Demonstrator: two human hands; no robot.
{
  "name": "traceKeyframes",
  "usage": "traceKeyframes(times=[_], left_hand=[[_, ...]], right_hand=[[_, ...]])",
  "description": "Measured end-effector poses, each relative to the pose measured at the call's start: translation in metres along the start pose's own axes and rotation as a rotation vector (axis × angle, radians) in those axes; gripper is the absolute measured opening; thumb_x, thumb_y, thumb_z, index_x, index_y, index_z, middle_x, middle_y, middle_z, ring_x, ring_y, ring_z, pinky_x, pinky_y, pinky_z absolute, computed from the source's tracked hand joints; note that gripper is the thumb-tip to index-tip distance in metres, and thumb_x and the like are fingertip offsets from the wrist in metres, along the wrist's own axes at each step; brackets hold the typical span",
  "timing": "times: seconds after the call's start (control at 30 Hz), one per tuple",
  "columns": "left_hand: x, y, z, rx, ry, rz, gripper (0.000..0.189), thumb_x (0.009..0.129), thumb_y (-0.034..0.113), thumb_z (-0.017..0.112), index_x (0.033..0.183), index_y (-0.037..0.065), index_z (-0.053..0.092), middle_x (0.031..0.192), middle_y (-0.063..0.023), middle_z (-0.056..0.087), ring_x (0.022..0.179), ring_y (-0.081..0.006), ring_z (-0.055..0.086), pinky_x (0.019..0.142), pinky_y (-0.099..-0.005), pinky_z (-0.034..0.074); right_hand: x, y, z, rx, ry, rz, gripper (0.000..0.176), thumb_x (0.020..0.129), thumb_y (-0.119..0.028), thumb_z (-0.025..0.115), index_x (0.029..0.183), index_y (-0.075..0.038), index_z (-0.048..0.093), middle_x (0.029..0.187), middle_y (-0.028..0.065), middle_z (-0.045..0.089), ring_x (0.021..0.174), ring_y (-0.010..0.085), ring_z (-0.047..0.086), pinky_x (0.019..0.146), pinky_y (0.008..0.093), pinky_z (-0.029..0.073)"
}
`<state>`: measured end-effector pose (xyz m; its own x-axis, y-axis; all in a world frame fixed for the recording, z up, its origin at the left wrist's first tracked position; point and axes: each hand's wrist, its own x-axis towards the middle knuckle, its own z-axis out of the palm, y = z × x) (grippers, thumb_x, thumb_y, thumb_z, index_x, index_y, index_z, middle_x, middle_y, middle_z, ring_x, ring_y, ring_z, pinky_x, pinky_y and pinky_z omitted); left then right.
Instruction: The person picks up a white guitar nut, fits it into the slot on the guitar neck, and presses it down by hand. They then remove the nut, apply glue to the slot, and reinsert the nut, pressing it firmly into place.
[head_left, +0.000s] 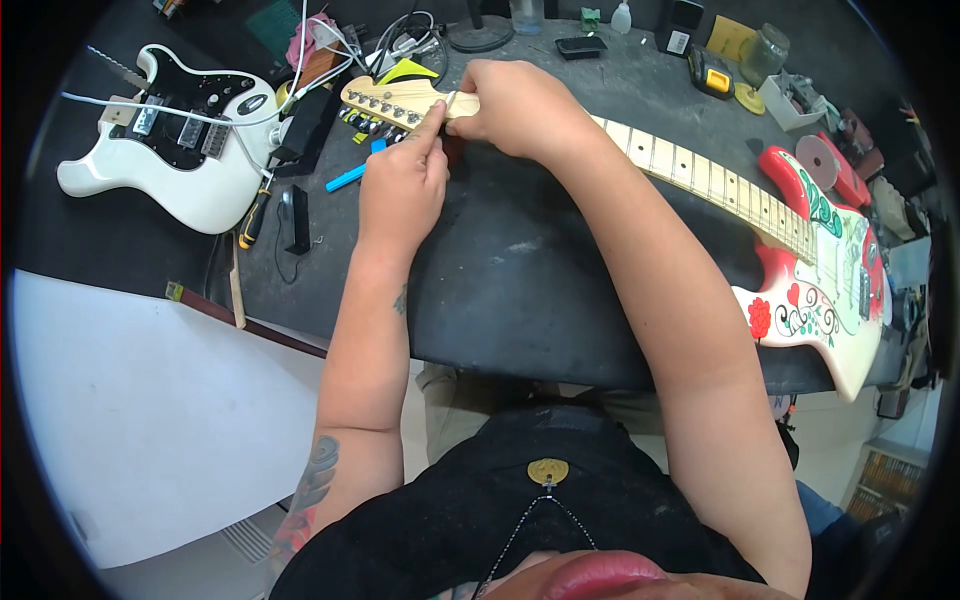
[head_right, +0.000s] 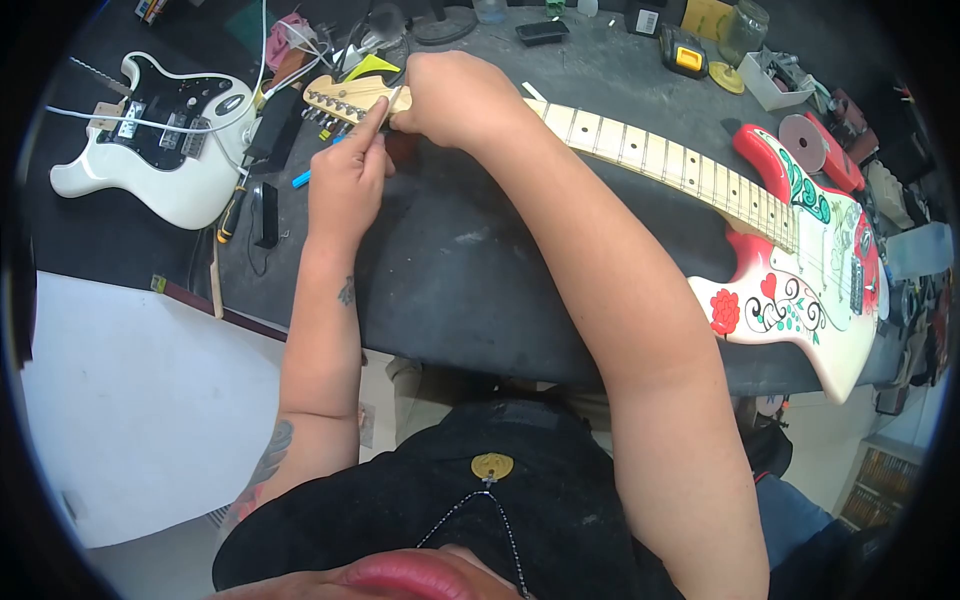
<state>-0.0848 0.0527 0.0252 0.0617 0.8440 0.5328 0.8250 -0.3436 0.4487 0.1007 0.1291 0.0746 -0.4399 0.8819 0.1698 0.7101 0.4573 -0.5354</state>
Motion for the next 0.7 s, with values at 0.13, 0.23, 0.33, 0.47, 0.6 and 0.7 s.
traceKeyframes(times=[0.13,0.23,0.33,0.47,0.6,0.7], left_hand=[[0.000,0.000,0.000,-0.014,-0.015,-0.024,0.044,0.107,0.006,0.061,0.149,0.010,0.071,0.069,-0.0100,0.071,0.062,-0.0136,0.068,0.068,-0.0318,0.056],[0.001,-0.001,0.001,-0.003,-0.003,-0.020,0.044,0.107,0.007,0.061,0.149,0.010,0.072,0.067,-0.0098,0.070,0.061,-0.0130,0.066,0.068,-0.0315,0.056],[0.003,0.001,0.002,-0.009,-0.007,-0.037,0.044,0.106,0.007,0.061,0.148,0.011,0.072,0.066,-0.0095,0.069,0.060,-0.0125,0.066,0.067,-0.0311,0.055],[0.006,0.002,0.004,0.002,0.002,-0.033,0.043,0.106,0.007,0.061,0.148,0.011,0.073,0.066,-0.0092,0.068,0.060,-0.0121,0.066,0.066,-0.0312,0.055],[0.007,0.003,0.004,-0.028,0.014,-0.042,0.041,0.103,0.009,0.063,0.143,0.009,0.075,0.074,-0.0183,0.070,0.065,-0.0267,0.069,0.068,-0.0385,0.057],[0.008,0.000,0.005,-0.041,0.019,-0.030,0.041,0.103,0.009,0.063,0.143,0.009,0.075,0.073,-0.0177,0.069,0.065,-0.0264,0.069,0.068,-0.0384,0.056]], right_hand=[[0.001,0.001,0.001,-0.005,0.007,-0.003,0.054,0.088,-0.036,0.085,0.127,0.000,0.074,0.105,0.0223,0.080,0.095,0.0353,0.079,0.085,0.0457,0.061],[0.000,0.002,0.005,-0.003,0.049,-0.021,0.041,0.089,-0.034,0.083,0.111,0.000,0.077,0.092,0.0193,0.080,0.090,0.0351,0.080,0.083,0.0466,0.062],[-0.001,-0.001,0.002,-0.002,0.037,-0.013,0.034,0.090,-0.033,0.081,0.095,0.000,0.081,0.082,0.0166,0.079,0.089,0.0357,0.080,0.084,0.0477,0.063],[-0.002,-0.003,-0.002,0.006,-0.013,0.001,0.035,0.091,-0.032,0.081,0.100,0.001,0.081,0.091,0.0190,0.081,0.093,0.0358,0.080,0.085,0.0479,0.063],[-0.001,0.003,0.007,-0.041,0.107,-0.076,0.040,0.091,-0.031,0.081,0.114,0.000,0.078,0.102,0.0202,0.082,0.099,0.0347,0.080,0.088,0.0480,0.063],[-0.007,-0.004,-0.001,-0.007,0.103,-0.054,0.048,0.091,-0.031,0.081,0.129,-0.003,0.073,0.108,0.0185,0.082,0.103,0.0337,0.080,0.091,0.0473,0.062]])
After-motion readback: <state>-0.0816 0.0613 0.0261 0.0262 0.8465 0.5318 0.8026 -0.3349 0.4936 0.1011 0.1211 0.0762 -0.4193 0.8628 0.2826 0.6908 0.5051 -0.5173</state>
